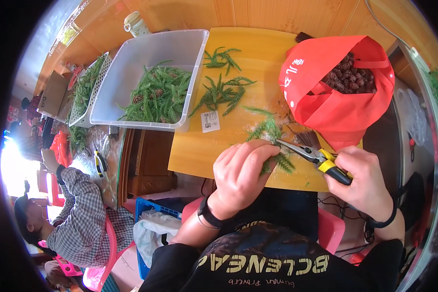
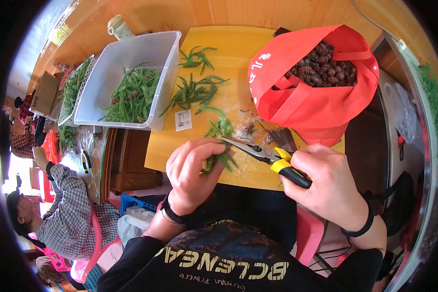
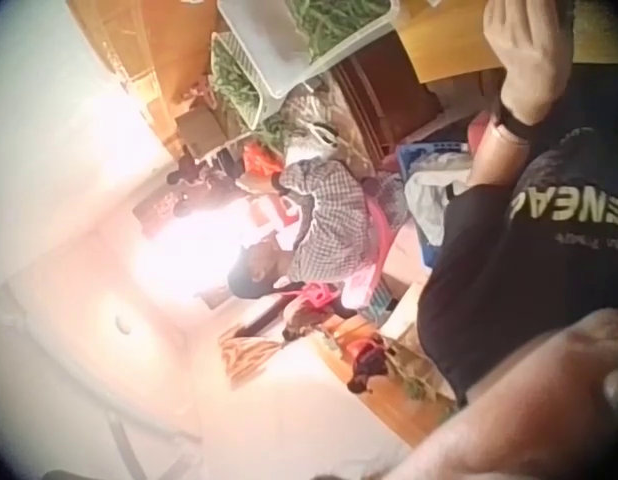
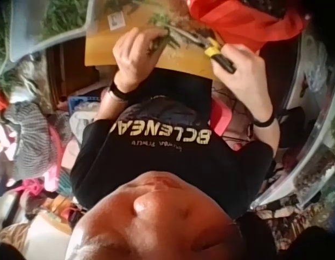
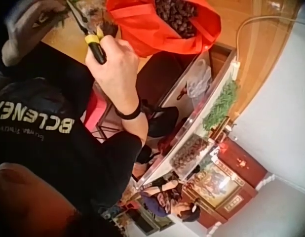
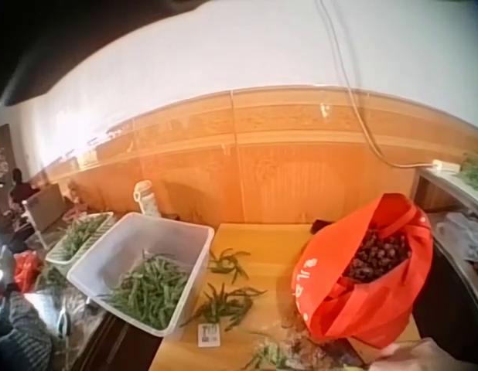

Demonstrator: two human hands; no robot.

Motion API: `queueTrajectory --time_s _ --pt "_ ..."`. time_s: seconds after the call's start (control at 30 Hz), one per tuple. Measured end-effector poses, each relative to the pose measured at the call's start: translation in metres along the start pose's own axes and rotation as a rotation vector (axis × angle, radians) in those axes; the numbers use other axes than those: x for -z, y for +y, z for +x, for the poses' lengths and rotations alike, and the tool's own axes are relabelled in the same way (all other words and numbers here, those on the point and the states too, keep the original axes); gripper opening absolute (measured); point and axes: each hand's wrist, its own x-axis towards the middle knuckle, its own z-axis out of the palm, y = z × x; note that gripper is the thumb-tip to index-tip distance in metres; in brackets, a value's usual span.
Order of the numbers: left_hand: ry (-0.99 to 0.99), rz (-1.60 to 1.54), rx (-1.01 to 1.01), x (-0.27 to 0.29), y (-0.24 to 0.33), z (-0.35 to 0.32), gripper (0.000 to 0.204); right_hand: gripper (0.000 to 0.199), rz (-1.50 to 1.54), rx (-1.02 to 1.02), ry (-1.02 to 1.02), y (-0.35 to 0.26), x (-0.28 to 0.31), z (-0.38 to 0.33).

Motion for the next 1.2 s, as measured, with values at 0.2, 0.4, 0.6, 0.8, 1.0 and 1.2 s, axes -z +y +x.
queueTrajectory --time_s 0.2,0.4,0.6,0.8,1.0,1.2 --pt "-0.109 -0.355 0.175 0.007 -0.012 -0.004 0.028 0.025 0.118 -0.126 -0.145 -0.001 0.012 -0.001" --pt "-0.277 -1.383 0.720 0.010 -0.019 -0.009 0.036 0.028 0.271 -0.045 -0.258 0.012 0.020 0.006" --pt "-0.386 -1.659 0.887 0.005 -0.018 -0.012 0.046 0.026 0.317 0.172 -0.259 0.025 0.005 0.011" --pt "-0.529 -1.904 0.974 0.004 -0.021 -0.016 0.042 0.027 0.342 0.227 -0.197 0.027 -0.004 0.011" --pt "-0.444 -1.662 0.905 0.008 -0.023 -0.014 0.041 0.026 0.280 0.180 -0.149 0.019 -0.002 0.007" --pt "-0.323 -1.003 0.715 0.014 -0.015 -0.002 0.025 0.023 0.143 0.035 -0.114 0.016 0.001 0.004"
